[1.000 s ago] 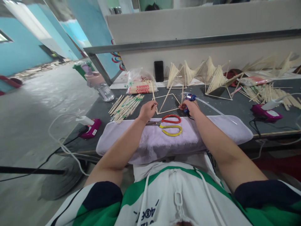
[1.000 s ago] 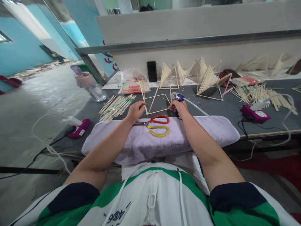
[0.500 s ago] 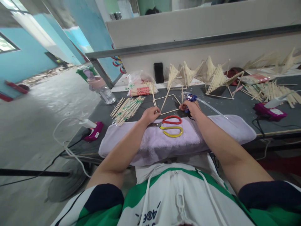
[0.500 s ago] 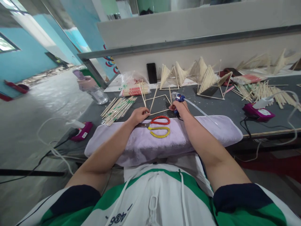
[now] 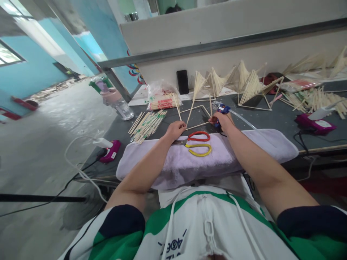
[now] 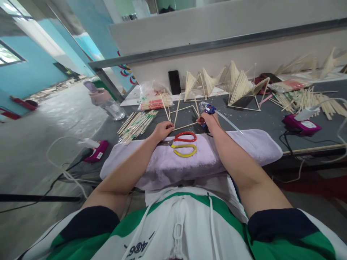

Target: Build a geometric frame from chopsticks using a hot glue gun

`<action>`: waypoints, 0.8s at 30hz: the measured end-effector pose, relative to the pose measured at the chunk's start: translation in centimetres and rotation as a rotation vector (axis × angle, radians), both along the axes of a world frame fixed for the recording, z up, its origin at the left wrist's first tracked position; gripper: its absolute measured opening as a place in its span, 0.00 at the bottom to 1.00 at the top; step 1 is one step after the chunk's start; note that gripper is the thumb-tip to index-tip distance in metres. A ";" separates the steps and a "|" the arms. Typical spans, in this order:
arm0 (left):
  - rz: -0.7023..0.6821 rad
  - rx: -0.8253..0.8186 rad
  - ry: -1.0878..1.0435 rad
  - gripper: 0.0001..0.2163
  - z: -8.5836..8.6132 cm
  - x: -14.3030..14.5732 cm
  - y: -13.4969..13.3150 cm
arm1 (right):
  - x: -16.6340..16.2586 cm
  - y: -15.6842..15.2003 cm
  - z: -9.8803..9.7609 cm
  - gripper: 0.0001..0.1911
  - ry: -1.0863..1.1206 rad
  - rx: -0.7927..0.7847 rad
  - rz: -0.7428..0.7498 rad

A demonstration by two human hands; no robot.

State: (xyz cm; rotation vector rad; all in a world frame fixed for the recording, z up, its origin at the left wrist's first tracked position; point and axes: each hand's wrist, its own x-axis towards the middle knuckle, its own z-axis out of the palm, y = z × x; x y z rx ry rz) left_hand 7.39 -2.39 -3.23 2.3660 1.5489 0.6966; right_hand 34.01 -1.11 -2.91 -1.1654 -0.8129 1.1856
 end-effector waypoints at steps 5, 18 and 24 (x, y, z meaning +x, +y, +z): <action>-0.047 0.022 0.018 0.09 0.4 0.3 0.4 | 0.2 0.0 0.2 0.03 0.005 -0.002 -0.003; 0.134 -0.049 -0.153 0.03 1.7 -0.1 -0.3 | -0.1 -1.0 0.7 0.01 0.006 0.043 0.088; 0.222 -0.059 -0.507 0.15 0.9 0.4 -0.7 | 0.0 -0.9 0.9 0.02 0.053 0.005 0.045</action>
